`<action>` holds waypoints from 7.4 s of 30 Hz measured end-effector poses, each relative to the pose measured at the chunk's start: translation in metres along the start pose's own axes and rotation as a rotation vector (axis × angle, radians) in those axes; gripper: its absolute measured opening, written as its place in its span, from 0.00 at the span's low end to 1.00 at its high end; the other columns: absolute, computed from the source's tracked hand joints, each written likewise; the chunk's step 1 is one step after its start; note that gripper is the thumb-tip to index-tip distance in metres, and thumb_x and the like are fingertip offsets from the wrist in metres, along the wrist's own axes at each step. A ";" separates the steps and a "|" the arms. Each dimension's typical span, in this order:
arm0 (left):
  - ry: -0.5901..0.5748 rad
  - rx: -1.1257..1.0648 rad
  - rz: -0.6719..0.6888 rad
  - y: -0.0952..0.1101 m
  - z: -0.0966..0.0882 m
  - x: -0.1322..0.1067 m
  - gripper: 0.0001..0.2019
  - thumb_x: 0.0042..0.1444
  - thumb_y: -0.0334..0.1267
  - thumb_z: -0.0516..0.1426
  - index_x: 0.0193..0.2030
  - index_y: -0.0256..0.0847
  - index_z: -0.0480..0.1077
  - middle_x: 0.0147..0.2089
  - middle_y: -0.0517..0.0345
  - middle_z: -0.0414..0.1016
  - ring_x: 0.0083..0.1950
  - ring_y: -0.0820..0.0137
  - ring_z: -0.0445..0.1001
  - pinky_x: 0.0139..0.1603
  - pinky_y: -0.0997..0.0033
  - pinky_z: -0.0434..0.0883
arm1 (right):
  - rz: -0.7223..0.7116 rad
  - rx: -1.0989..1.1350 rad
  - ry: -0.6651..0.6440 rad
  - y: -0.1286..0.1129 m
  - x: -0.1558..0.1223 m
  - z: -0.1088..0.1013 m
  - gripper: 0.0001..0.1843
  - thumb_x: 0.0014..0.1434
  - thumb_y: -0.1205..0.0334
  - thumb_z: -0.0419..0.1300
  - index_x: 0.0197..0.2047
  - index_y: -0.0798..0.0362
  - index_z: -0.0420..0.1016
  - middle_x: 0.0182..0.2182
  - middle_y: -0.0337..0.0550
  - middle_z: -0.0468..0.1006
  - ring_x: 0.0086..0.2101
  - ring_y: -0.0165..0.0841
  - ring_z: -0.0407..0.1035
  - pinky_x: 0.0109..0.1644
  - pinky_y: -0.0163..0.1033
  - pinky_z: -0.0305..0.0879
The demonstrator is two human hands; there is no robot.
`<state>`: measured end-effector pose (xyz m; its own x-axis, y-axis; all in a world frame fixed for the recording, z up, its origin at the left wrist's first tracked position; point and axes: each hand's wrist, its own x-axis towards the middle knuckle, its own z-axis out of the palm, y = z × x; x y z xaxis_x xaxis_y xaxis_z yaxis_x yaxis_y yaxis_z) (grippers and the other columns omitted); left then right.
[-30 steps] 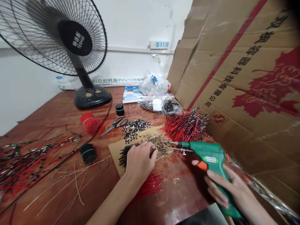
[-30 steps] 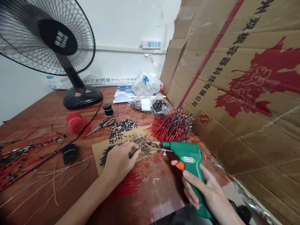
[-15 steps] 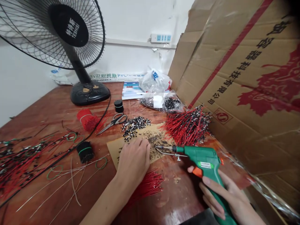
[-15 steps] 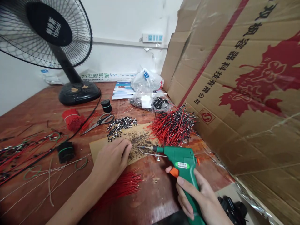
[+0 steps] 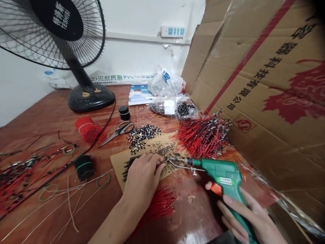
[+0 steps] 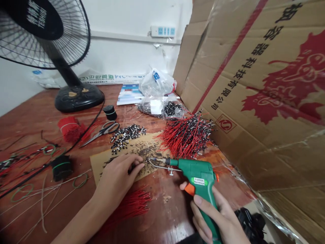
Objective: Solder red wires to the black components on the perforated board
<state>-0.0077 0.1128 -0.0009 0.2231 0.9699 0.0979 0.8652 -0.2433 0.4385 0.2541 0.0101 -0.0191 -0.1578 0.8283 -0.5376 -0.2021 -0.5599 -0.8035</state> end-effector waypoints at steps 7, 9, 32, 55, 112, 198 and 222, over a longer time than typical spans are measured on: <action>0.028 0.001 0.063 -0.001 0.003 0.000 0.08 0.65 0.40 0.52 0.39 0.45 0.71 0.41 0.62 0.74 0.45 0.67 0.69 0.48 0.64 0.64 | -0.005 0.014 0.008 -0.001 -0.003 0.000 0.49 0.59 0.46 0.56 0.71 0.57 0.32 0.13 0.29 0.52 0.13 0.16 0.50 0.19 0.22 0.54; 0.024 0.002 0.055 -0.001 0.005 0.001 0.08 0.65 0.40 0.52 0.39 0.44 0.71 0.42 0.62 0.73 0.45 0.67 0.69 0.48 0.63 0.64 | -0.003 0.010 0.006 -0.002 -0.003 0.001 0.47 0.59 0.45 0.56 0.69 0.57 0.35 0.14 0.29 0.53 0.13 0.16 0.50 0.19 0.22 0.54; 0.045 0.080 0.103 0.000 0.006 0.000 0.10 0.66 0.41 0.50 0.40 0.46 0.71 0.41 0.61 0.73 0.43 0.66 0.68 0.47 0.62 0.61 | -0.036 -0.119 0.010 0.000 -0.005 0.006 0.49 0.60 0.42 0.54 0.70 0.62 0.34 0.14 0.31 0.55 0.14 0.16 0.52 0.21 0.22 0.55; 0.036 0.143 0.166 0.008 0.001 -0.002 0.13 0.68 0.38 0.48 0.38 0.42 0.72 0.40 0.58 0.72 0.44 0.66 0.67 0.48 0.60 0.54 | 0.023 -0.142 0.050 -0.001 -0.008 0.007 0.32 0.59 0.43 0.56 0.55 0.59 0.53 0.14 0.31 0.55 0.15 0.16 0.53 0.22 0.22 0.57; 0.139 0.243 0.238 0.010 0.000 -0.002 0.08 0.65 0.35 0.52 0.36 0.42 0.71 0.37 0.60 0.72 0.41 0.66 0.66 0.46 0.59 0.51 | 0.035 -0.162 0.057 -0.004 -0.013 0.010 0.30 0.58 0.41 0.57 0.49 0.59 0.55 0.17 0.33 0.58 0.16 0.14 0.53 0.22 0.22 0.57; -0.447 0.019 0.164 -0.002 -0.046 -0.018 0.10 0.63 0.37 0.48 0.33 0.46 0.68 0.37 0.61 0.72 0.38 0.69 0.67 0.40 0.65 0.60 | -0.147 -0.007 0.041 0.011 -0.009 0.005 0.32 0.61 0.47 0.54 0.59 0.59 0.51 0.16 0.32 0.57 0.15 0.18 0.55 0.21 0.24 0.56; 0.084 0.231 0.230 -0.001 -0.011 -0.001 0.12 0.68 0.40 0.47 0.47 0.48 0.72 0.42 0.63 0.75 0.43 0.70 0.74 0.38 0.69 0.63 | -0.049 -0.095 0.037 -0.006 -0.008 0.003 0.37 0.61 0.44 0.52 0.64 0.61 0.49 0.20 0.41 0.69 0.15 0.19 0.58 0.21 0.21 0.52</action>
<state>-0.0136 0.1120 0.0090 0.3946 0.8847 0.2484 0.8775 -0.4429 0.1836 0.2539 0.0068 -0.0087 -0.1135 0.8556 -0.5051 -0.1162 -0.5163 -0.8485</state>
